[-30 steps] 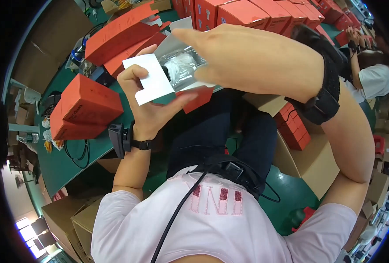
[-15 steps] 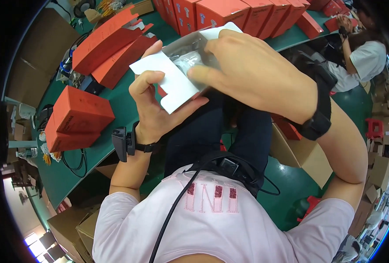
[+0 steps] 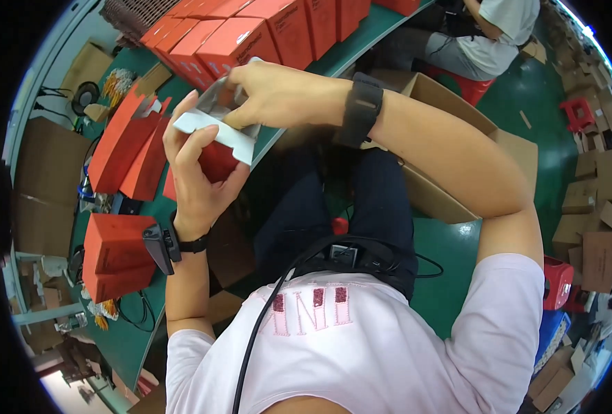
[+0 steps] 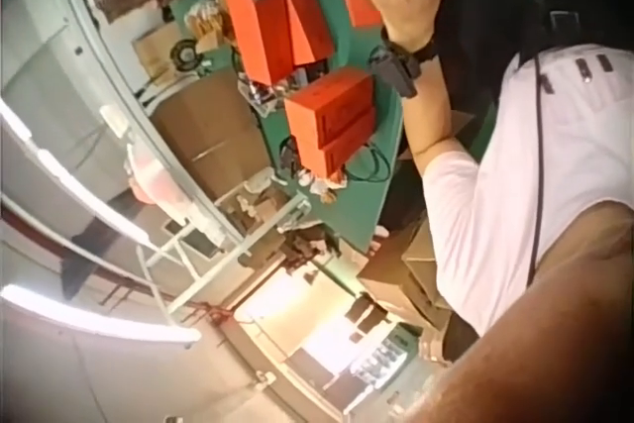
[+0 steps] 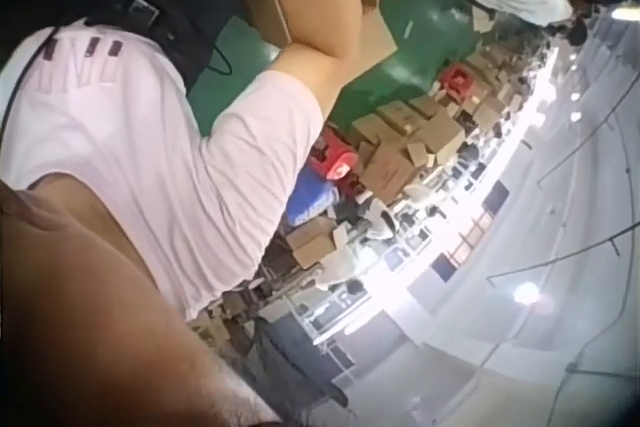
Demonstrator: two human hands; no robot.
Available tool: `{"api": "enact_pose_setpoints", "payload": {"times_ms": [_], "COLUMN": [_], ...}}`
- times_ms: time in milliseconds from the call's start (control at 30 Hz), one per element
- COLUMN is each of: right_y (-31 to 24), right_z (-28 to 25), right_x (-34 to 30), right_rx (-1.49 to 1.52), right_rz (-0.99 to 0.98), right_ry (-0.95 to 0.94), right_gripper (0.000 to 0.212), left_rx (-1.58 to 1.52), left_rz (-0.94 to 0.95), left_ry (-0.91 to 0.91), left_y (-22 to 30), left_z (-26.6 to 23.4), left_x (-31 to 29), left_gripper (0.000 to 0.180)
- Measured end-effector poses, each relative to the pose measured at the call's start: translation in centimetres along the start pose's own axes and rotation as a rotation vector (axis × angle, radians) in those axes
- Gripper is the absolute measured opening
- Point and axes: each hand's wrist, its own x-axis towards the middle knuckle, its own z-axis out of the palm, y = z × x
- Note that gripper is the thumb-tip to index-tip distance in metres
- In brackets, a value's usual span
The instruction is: Packaging handheld electronic devices into red boxes and then into larger shipping cartons on an assembly line.
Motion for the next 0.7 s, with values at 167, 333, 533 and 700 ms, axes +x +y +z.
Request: {"api": "enact_pose_setpoints", "payload": {"times_ms": [167, 333, 533, 700], "right_y": [2.1, 3.2, 5.0, 7.4], "right_z": [1.4, 3.5, 4.7, 6.0], "right_x": [0.7, 1.5, 2.2, 1.0], "right_rx": [0.32, 0.405, 0.536, 0.684], "right_rz": [0.144, 0.246, 0.316, 0.49], "right_ry": [-0.036, 0.058, 0.111, 0.15], "right_gripper": [0.05, 0.048, 0.046, 0.041], "left_rx": [0.034, 0.082, 0.032, -0.009], "left_rz": [-0.101, -0.211, -0.351, -0.542], "left_ry": [-0.2, -0.286, -0.418, -0.604], "left_y": [0.3, -0.3, -1.3, -1.8], "left_z": [-2.0, -4.0, -6.7, -7.7], "left_x": [-0.2, -1.2, -1.2, -2.2], "left_gripper": [0.081, 0.083, 0.081, 0.075]}}
